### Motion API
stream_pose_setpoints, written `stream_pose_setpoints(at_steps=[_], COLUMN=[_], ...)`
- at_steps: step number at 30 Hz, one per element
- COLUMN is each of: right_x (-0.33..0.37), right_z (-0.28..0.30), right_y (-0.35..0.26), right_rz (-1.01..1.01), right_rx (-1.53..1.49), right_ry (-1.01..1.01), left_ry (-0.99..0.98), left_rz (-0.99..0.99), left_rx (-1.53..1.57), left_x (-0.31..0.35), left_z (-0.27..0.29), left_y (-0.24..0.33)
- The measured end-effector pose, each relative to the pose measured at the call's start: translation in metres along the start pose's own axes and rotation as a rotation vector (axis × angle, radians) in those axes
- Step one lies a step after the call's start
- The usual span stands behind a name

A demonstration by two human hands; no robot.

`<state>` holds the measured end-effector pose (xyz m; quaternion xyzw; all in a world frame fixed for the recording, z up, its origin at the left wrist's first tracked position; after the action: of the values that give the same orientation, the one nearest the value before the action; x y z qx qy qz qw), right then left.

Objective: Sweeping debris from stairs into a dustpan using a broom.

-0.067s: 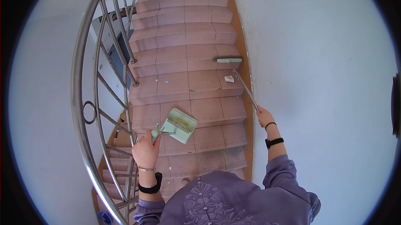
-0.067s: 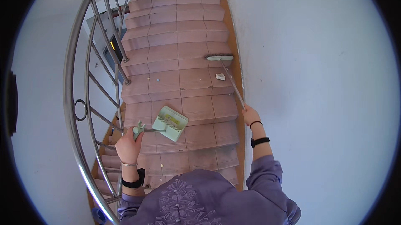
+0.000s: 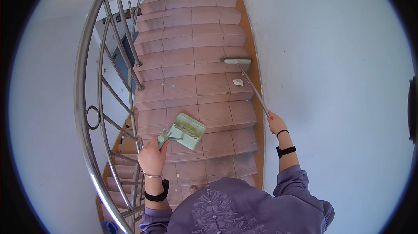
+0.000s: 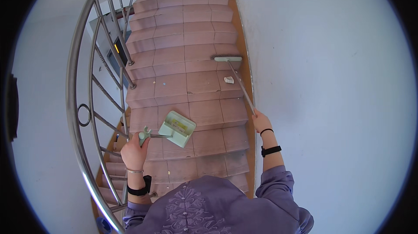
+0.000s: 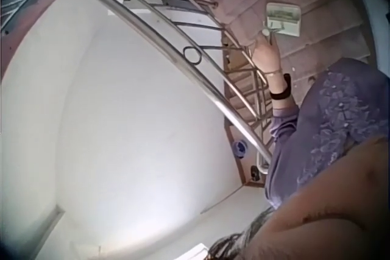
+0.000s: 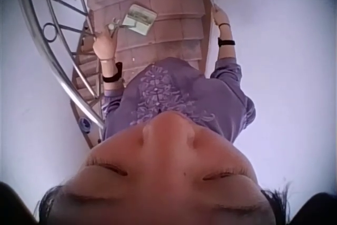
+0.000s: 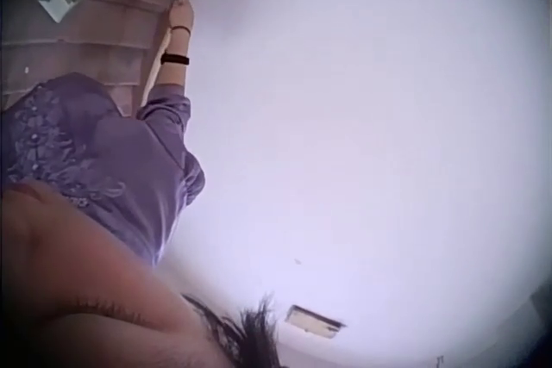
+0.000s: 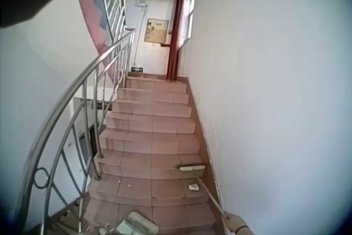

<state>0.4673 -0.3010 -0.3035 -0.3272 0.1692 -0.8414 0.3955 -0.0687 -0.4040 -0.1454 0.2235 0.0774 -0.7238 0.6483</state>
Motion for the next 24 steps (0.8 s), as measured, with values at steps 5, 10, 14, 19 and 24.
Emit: stream_pose_setpoints(at_steps=[5, 10, 14, 19, 24], right_x=[-0.067, -0.095, -0.079, -0.028, 0.022], right_z=[-0.005, -0.023, -0.043, -0.045, -0.031], right_y=[-0.02, -0.058, -0.025, 0.06, 0.031], right_rz=[0.234, 0.066, 0.045, 0.153, 0.133], right_rx=[0.145, 0.092, 0.038, 0.051, 0.095], right_ry=[0.206, 0.066, 0.05, 0.141, 0.16], left_ry=[-0.004, -0.01, 0.003, 0.007, 0.009], left_rz=[-0.035, -0.025, -0.019, -0.038, -0.027], left_rx=[0.015, 0.001, 0.006, 0.021, 0.011], left_x=[-0.005, -0.004, 0.001, 0.002, 0.008], left_z=[-0.009, -0.007, -0.006, -0.007, -0.003], left_y=[0.012, 0.008, 0.004, 0.009, 0.002])
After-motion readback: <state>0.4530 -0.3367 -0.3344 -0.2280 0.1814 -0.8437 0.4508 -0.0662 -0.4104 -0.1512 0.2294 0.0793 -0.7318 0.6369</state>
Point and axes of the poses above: each hand's wrist, its own x-axis away from the middle knuckle, its own z-axis out of the back of the hand, y = z × x, the point moved 9 cm from there along -x, towards the middle knuckle, and after that the axes turned 12 degrees about -z, right-handed, at the moved point
